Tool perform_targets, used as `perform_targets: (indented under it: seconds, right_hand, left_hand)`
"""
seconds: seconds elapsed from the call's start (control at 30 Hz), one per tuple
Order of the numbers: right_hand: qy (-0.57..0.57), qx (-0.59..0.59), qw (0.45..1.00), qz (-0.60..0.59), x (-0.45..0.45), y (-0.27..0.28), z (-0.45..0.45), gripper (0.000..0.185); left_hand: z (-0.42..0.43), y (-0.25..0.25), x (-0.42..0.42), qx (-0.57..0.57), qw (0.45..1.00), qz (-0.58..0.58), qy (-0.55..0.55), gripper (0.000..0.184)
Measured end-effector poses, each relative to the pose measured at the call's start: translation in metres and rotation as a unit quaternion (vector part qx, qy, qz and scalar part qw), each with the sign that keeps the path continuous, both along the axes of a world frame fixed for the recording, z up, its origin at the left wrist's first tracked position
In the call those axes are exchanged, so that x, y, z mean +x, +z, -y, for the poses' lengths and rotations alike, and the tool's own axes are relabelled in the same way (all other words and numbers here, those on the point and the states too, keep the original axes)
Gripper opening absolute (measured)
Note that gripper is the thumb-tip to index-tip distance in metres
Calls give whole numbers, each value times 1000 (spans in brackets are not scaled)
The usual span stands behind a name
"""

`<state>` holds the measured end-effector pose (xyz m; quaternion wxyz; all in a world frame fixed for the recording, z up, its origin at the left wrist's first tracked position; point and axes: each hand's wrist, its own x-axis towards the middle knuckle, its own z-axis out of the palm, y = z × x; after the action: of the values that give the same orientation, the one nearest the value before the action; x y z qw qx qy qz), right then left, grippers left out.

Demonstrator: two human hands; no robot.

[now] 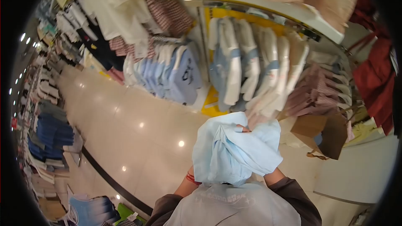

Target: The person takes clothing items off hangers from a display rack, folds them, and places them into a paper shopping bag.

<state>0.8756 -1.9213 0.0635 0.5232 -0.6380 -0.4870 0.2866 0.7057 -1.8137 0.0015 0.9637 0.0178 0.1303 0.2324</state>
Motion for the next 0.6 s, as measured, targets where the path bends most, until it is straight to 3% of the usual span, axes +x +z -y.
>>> perform_targets:
  seconds: [0.13,0.27,0.37,0.43,0.5,0.6]
  right_hand:
    - [102,-61,960,254,-51,34,-78,37]
    - [179,-124,899,380,-78,69,-145,37]
    - [205,-146,882,398,-86,67,-199,37]
    - [168,-84,898,398,-91,54,-232,31]
    - [167,-102,900,389,-101,60,-263,29]
    - [162,-80,937,298,-110,48,-318,21]
  left_hand:
    - [-31,3,-39,27,998,-40,35,48]
    - [-65,7,-76,41,995,-57,71,48]
    - [-92,8,-99,39,992,-62,106,48]
    - [-114,8,-111,38,988,-65,133,48]
    - [-141,8,-118,34,985,-68,157,48]
    - [-190,8,-124,33,980,-72,184,49]
